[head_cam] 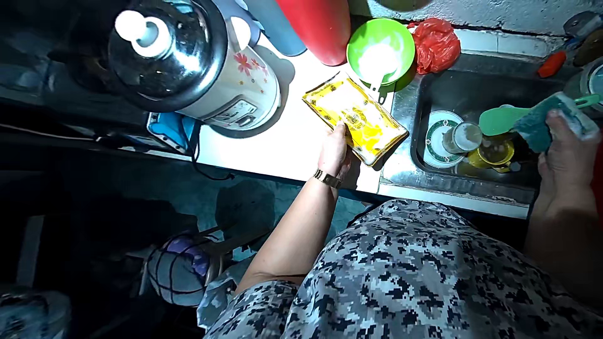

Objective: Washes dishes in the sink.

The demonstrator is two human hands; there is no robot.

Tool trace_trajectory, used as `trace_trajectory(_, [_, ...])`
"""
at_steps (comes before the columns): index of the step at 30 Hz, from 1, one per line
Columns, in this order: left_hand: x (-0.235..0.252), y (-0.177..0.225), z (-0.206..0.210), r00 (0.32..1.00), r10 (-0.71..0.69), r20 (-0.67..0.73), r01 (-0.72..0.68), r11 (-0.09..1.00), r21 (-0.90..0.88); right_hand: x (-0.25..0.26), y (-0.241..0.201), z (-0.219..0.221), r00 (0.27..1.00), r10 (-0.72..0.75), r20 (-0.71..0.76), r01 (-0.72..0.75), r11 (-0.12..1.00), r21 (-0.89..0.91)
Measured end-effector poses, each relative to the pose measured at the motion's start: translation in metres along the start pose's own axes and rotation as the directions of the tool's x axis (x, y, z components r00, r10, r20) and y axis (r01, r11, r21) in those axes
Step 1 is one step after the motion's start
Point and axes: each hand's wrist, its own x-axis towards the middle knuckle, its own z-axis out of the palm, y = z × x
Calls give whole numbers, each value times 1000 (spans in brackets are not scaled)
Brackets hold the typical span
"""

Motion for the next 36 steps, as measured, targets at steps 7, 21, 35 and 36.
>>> trace_trajectory(7, [-2, 3, -16, 998, 28, 52, -33, 995, 96, -18, -11, 1, 961, 268, -64, -221, 889, 400])
trace_trajectory(21, [-42, -10, 70, 624, 234, 746, -631, 714, 304, -56, -42, 56, 844, 495, 209, -435, 401, 806])
trace_trajectory(35, [-30, -24, 180, 746, 52, 664, -17, 998, -59, -63, -30, 4, 807, 553, 210, -555, 585, 591])
trace_trajectory(36, [-30, -25, 181, 741, 28, 671, -29, 1000, -10, -57, -28, -5, 839, 516, 176, -515, 646, 563])
